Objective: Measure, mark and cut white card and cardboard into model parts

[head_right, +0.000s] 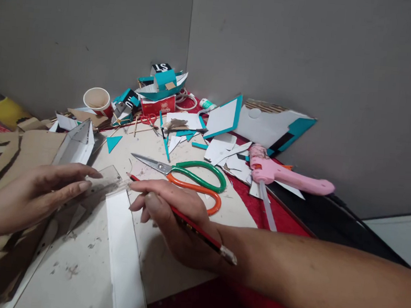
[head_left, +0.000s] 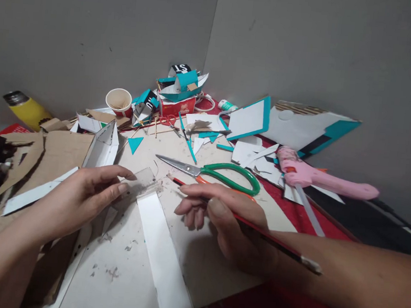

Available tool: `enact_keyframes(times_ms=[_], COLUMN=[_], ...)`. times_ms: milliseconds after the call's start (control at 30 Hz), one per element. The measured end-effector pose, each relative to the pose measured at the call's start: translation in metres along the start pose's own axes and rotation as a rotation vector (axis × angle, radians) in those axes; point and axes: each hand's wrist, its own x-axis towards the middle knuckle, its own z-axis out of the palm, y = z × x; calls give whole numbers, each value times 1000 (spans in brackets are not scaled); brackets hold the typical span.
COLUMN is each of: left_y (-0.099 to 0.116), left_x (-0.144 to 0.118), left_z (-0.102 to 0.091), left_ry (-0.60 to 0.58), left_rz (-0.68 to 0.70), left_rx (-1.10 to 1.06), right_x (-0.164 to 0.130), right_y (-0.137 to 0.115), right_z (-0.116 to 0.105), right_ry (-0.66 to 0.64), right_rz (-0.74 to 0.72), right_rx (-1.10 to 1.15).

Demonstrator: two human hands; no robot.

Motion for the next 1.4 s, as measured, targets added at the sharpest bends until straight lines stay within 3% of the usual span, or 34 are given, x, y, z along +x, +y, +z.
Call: enact_keyframes(times_ms=[100, 267, 367, 500, 567, 633, 700, 833, 933, 1000, 1100, 1167, 1267, 1400], left_y=[8, 16, 19, 27, 31, 32, 34, 38, 36, 30, 19, 13, 10, 12], left_x=[-2, -12, -20, -23, -21, -19, -18, -24, -26, -20, -7, -1, 1, -2], left_z=[4, 20, 29, 36, 38, 38, 34, 18, 14, 19, 29, 34, 36, 38], left_ry=[68, 294, 322, 237, 233, 269, 362, 655, 747, 648, 266, 66, -61, -113], left_rz=[132, 382, 495, 630, 682, 699, 694, 653, 541, 382, 56, -91, -137, -121], left_rx=[79, 428, 639, 662, 675, 698, 720, 630, 506, 401, 286, 306, 328, 261], right_x=[1, 14, 21, 21, 20, 19, 19, 25, 28, 28, 24, 22, 20, 21], right_y=[3, -1, -2, -5, -7, -9, -10, -7, -3, 0, 4, 5, 5, 0], right_z=[4, 4, 2, 1, 1, 1, 1, 2, 3, 3, 4, 3, 4, 5], right_ry=[58, 178, 189, 94, -27, -166, -205, 116, 255, 270, 254, 214, 142, 98], right_rz=[24, 244, 321, 363, 369, 399, 427, 422, 376, 337, 305, 306, 308, 288], right_rx=[63, 176, 230, 184, 118, 88, 88, 96, 100, 88, 47, 0, -77, -131])
